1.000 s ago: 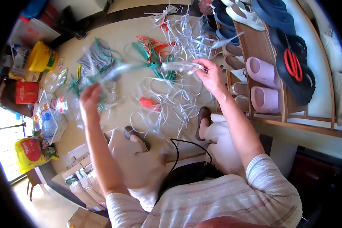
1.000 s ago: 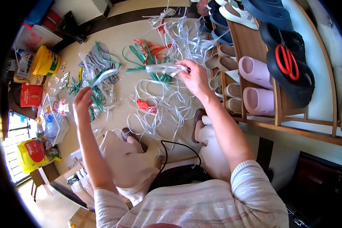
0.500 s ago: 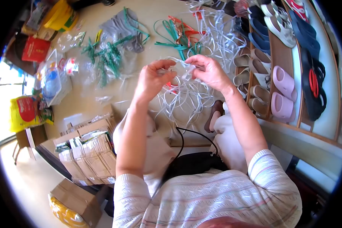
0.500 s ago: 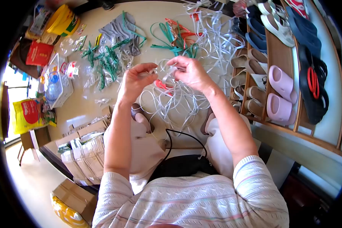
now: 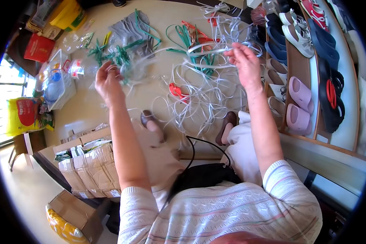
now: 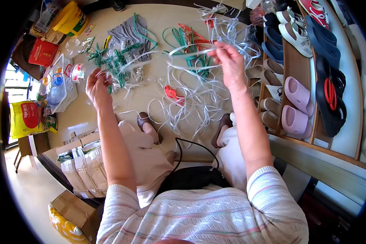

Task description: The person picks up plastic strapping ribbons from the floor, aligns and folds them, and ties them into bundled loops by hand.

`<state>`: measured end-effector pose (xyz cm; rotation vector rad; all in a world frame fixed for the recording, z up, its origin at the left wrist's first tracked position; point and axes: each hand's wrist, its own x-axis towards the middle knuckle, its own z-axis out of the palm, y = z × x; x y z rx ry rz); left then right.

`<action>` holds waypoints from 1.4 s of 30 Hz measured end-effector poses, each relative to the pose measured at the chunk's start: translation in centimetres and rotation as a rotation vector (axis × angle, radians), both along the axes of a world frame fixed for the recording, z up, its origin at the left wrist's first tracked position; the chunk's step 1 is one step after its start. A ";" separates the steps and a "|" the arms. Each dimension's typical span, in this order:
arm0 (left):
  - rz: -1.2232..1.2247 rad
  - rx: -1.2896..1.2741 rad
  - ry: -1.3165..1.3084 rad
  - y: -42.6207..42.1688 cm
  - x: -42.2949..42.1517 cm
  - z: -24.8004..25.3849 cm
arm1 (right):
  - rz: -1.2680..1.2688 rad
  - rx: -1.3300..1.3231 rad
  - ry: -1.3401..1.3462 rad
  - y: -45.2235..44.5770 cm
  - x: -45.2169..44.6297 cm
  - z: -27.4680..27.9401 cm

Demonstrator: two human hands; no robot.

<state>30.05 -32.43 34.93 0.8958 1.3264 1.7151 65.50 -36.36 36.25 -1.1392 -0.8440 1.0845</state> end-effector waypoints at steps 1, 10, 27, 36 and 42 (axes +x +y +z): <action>0.011 -0.037 -0.024 -0.2 -0.2 0.6 | -0.038 -0.030 0.178 -0.3 0.7 0.5; 0.260 -0.072 0.234 0.6 -3.8 0.9 | -0.318 0.007 0.704 -1.6 13.0 -0.3; -0.117 -0.394 0.864 1.5 -4.6 -0.8 | -0.481 -0.157 0.548 -3.5 18.3 -1.8; -0.449 -0.374 0.173 0.9 0.9 1.1 | -0.299 -0.133 0.479 -2.5 14.2 -1.5; -0.412 -0.259 0.116 1.1 2.5 0.7 | -0.176 -0.102 0.313 -1.9 8.5 0.1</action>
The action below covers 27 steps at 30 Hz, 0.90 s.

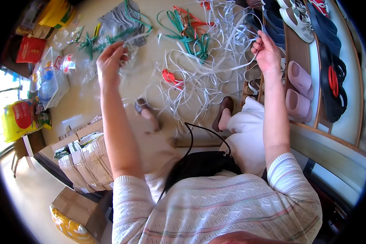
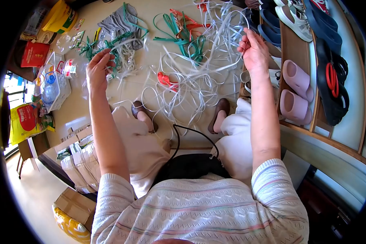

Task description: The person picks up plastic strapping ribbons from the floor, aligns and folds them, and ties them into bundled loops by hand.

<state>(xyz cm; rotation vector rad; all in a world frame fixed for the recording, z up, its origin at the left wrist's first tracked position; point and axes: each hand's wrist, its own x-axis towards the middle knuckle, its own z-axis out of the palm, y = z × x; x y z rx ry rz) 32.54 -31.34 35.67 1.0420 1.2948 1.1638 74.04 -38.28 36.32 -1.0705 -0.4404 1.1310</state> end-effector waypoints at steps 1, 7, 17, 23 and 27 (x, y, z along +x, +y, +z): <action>-0.033 -0.012 0.179 -0.1 0.1 0.3 | 0.032 0.023 0.022 0.1 -0.4 0.2; 0.065 0.429 1.079 -0.1 2.2 -1.3 | 0.258 0.060 0.090 0.1 -4.3 0.9; -0.478 0.494 0.484 -3.2 9.4 0.0 | 0.948 -0.037 -0.343 -1.4 -11.8 2.1; -0.161 0.176 0.069 -0.9 6.0 -1.6 | 0.651 -0.026 -0.431 -0.5 -7.3 2.2; -0.101 0.072 0.036 -0.4 4.6 -0.1 | 0.526 -0.007 -0.388 -0.1 -5.2 2.1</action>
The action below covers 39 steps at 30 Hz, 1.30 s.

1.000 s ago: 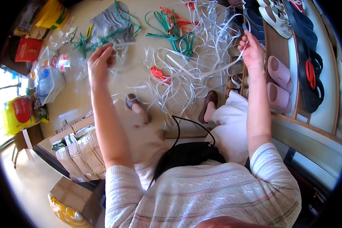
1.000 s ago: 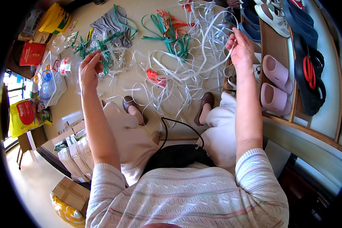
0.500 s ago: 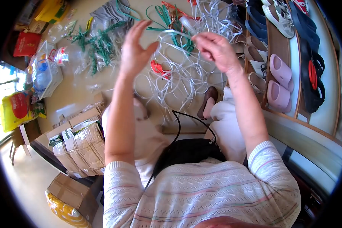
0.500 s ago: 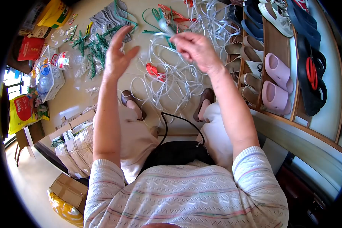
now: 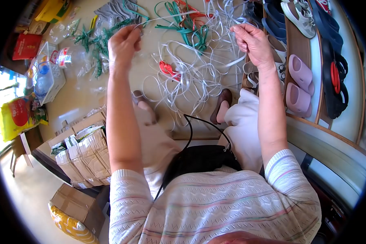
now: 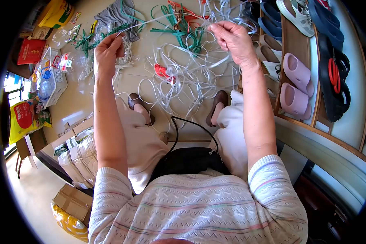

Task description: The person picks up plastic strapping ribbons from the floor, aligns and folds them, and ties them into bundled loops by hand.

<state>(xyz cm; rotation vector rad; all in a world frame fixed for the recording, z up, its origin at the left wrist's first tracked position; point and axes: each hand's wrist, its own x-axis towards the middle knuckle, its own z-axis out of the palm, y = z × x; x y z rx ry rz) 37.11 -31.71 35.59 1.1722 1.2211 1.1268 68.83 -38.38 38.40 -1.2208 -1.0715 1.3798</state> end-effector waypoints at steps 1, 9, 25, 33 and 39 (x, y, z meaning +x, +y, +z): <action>-0.017 -0.007 -0.002 0.0 0.0 0.2 | -0.014 0.005 0.017 0.0 0.2 0.0; -0.074 -0.045 -0.194 -0.2 0.2 0.3 | 0.017 -0.012 -0.002 -0.1 0.7 -0.1; -0.373 -0.221 -0.280 -1.7 2.7 -0.3 | 0.046 0.011 0.386 -0.3 -0.9 -0.4; -0.719 -0.286 -0.115 -5.2 7.4 -3.2 | 0.022 -0.019 0.763 -0.1 -1.2 -0.2; -1.084 -0.285 0.047 -5.4 6.6 -1.4 | -0.176 -0.007 0.883 0.4 3.4 -1.5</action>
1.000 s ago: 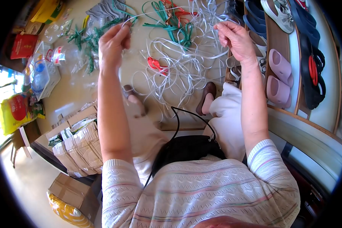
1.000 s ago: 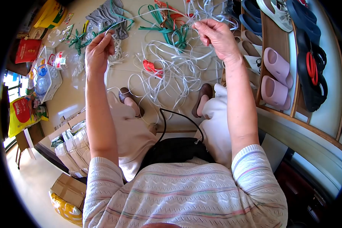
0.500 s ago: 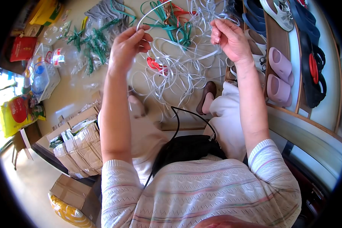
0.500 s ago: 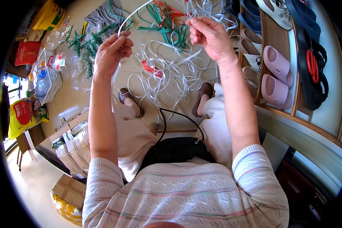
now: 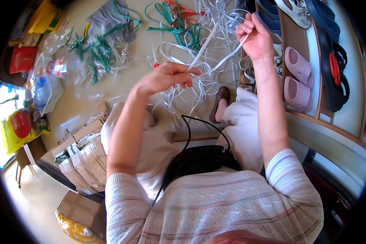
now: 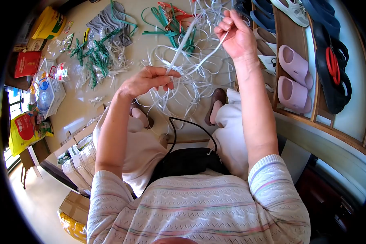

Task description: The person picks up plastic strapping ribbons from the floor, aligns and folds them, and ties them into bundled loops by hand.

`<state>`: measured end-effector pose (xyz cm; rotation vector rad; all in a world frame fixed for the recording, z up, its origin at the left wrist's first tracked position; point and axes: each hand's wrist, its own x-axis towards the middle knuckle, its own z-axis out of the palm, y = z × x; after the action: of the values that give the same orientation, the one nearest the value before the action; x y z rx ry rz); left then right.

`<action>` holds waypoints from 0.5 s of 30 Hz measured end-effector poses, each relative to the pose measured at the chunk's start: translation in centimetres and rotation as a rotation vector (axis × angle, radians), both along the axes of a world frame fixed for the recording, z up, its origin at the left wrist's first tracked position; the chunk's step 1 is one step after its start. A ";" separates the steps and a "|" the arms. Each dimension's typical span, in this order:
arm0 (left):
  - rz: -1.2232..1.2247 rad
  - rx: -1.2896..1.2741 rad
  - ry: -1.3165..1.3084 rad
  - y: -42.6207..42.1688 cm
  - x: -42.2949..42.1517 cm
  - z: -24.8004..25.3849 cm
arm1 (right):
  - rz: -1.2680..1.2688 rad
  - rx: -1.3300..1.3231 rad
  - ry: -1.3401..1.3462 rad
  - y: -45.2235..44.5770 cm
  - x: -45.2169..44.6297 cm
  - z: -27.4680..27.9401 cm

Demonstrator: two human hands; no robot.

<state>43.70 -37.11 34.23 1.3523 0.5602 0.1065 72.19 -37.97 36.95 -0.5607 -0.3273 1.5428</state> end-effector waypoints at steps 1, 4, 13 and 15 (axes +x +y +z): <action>-0.003 0.021 -0.004 0.3 -0.3 -0.5 | -0.036 -0.006 -0.011 -0.1 0.6 -0.1; 0.143 0.107 0.081 1.3 -1.3 -0.3 | -0.062 -0.011 -0.043 -0.5 1.4 0.0; 0.428 0.221 0.274 4.4 -6.8 1.9 | -0.249 -0.035 -0.821 -1.1 -0.1 1.9; 0.439 0.290 0.287 4.5 -7.1 1.7 | -0.259 -0.052 -0.872 -1.0 -0.7 2.0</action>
<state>36.62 -32.60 35.89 1.5163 1.1147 0.3661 71.50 -38.99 38.91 -1.2563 -0.8374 0.9882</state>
